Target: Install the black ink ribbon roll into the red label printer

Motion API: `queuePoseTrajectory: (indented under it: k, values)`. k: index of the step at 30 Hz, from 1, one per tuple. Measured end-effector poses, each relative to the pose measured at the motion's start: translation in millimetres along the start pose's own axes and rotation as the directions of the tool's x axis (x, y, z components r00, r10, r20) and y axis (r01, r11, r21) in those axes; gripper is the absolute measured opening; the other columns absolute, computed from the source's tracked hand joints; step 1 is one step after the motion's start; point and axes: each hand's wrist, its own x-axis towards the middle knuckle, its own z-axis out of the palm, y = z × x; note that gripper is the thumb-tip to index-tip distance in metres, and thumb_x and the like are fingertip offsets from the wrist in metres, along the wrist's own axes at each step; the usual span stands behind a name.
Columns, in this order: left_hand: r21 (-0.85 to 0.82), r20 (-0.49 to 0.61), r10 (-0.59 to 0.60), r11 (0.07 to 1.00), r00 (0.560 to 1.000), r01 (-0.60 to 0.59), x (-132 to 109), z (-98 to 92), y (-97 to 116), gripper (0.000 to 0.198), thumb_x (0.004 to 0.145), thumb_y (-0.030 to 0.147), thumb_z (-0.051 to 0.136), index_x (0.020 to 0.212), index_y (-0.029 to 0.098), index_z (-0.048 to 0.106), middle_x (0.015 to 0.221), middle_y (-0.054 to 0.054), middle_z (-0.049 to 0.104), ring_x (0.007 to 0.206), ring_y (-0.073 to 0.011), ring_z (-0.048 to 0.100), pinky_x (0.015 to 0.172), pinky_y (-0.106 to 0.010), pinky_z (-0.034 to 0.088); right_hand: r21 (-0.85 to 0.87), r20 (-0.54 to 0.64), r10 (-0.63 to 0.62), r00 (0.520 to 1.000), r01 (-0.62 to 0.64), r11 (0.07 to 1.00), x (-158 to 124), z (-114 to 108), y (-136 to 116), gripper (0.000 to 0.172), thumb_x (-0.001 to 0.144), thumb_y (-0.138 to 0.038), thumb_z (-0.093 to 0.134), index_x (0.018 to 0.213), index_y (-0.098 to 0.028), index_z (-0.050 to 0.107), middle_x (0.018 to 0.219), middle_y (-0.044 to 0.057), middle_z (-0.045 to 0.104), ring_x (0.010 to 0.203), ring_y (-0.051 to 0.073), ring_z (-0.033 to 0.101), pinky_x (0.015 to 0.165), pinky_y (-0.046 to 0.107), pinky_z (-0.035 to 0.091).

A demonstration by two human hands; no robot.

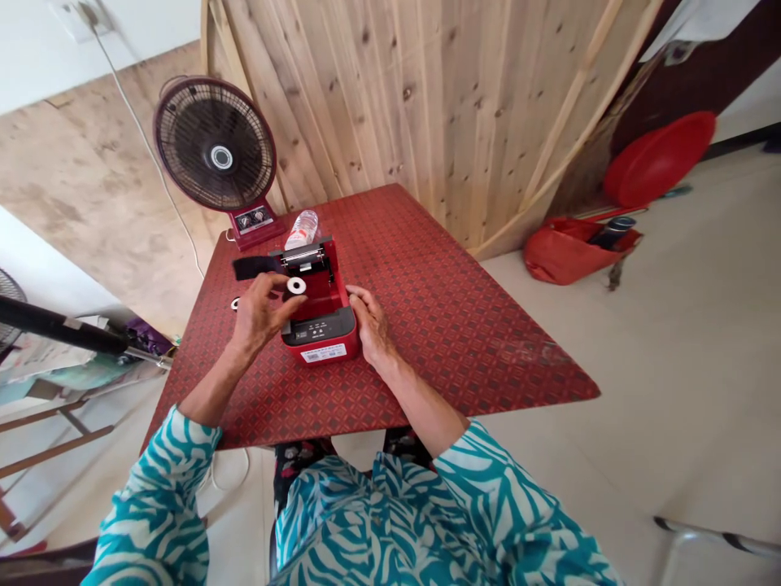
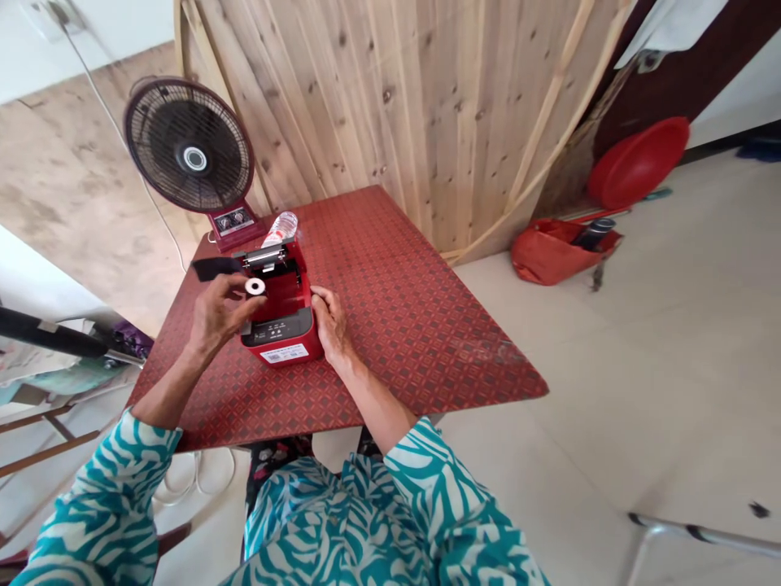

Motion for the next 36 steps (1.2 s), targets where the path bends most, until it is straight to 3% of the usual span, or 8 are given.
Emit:
queuePoseTrajectory:
  k: [4,11,19,23,26,29,32,36]
  values:
    - [0.294,0.239,0.096,0.941,0.966,-0.166,8.7,9.4,17.8,0.023,0.088,0.034,0.075,0.107,0.020,0.071,0.104,-0.007,0.074,0.096,-0.0227,0.071,0.079,-0.031,0.053,0.017,-0.003,0.019,1.000,-0.019,1.000,0.3,1.7,-0.8,0.035,0.081,-0.052,0.062,0.104,-0.029,0.073,0.111,0.003,0.073,0.113,0.025,0.064,0.108,0.046,0.047]
    - [0.588,0.592,-0.163,0.757,0.789,-0.285,32.2,10.3,55.6,0.033,0.097,0.035,0.064,0.126,0.022,0.070,0.125,-0.011,0.072,0.108,-0.0308,0.072,0.078,-0.034,0.054,0.012,0.004,0.011,1.000,-0.011,1.000,2.1,2.6,-0.6,0.032,0.082,-0.047,0.059,0.104,-0.030,0.073,0.110,0.002,0.073,0.115,0.024,0.062,0.112,0.046,0.044]
    - [0.588,0.730,-0.244,0.700,0.638,-0.405,57.3,33.4,55.7,0.026,0.093,0.028,0.066,0.113,0.020,0.078,0.110,-0.015,0.078,0.105,-0.0330,0.074,0.081,-0.035,0.056,0.014,-0.003,0.016,1.000,-0.016,1.000,1.8,5.8,-3.0,0.032,0.080,-0.044,0.057,0.103,-0.029,0.073,0.112,0.003,0.072,0.116,0.024,0.062,0.113,0.047,0.044]
    - [0.459,0.784,-0.177,0.810,0.595,-0.364,64.2,30.1,44.5,0.020,0.091,0.029,0.066,0.102,0.024,0.081,0.096,-0.008,0.081,0.093,-0.0253,0.076,0.075,-0.028,0.053,0.005,-0.015,0.006,1.000,-0.006,1.000,1.1,6.7,-3.2,0.031,0.081,-0.044,0.057,0.103,-0.029,0.073,0.112,0.002,0.074,0.115,0.023,0.063,0.112,0.046,0.045]
    - [0.274,0.679,-0.017,0.933,0.734,-0.232,54.8,8.2,33.8,0.025,0.093,0.035,0.061,0.102,0.023,0.081,0.102,-0.005,0.081,0.090,-0.0208,0.075,0.078,-0.026,0.052,0.001,-0.020,0.013,1.000,-0.013,1.000,0.6,6.4,-4.2,0.032,0.081,-0.045,0.059,0.104,-0.029,0.073,0.113,0.002,0.074,0.115,0.023,0.064,0.110,0.045,0.046]
    - [0.175,0.343,-0.041,0.984,0.939,-0.021,32.8,-13.8,16.8,0.031,0.093,0.041,0.058,0.102,0.021,0.080,0.095,-0.005,0.081,0.083,-0.0182,0.072,0.076,-0.025,0.052,0.009,-0.013,0.027,1.000,-0.027,1.000,0.2,5.1,-5.2,0.033,0.081,-0.047,0.060,0.105,-0.029,0.073,0.114,0.002,0.074,0.114,0.023,0.065,0.110,0.045,0.047]
    - [0.107,0.164,-0.135,0.987,0.977,0.118,9.5,-19.6,-1.3,0.031,0.091,0.041,0.059,0.100,0.019,0.079,0.089,-0.005,0.079,0.074,-0.0168,0.069,0.069,-0.025,0.052,0.009,-0.007,0.032,0.999,-0.032,0.999,-0.6,3.2,-5.9,0.035,0.080,-0.049,0.061,0.106,-0.028,0.073,0.117,0.003,0.073,0.116,0.023,0.064,0.113,0.045,0.045]
    - [0.065,0.242,-0.048,0.997,0.969,0.034,0.1,-9.4,-9.3,0.029,0.091,0.038,0.061,0.105,0.021,0.079,0.100,-0.008,0.079,0.083,-0.0194,0.071,0.078,-0.029,0.055,-0.004,-0.013,0.031,0.999,-0.031,1.000,-2.3,1.9,-6.4,0.038,0.079,-0.052,0.062,0.106,-0.027,0.072,0.119,0.005,0.072,0.118,0.025,0.064,0.113,0.046,0.045]
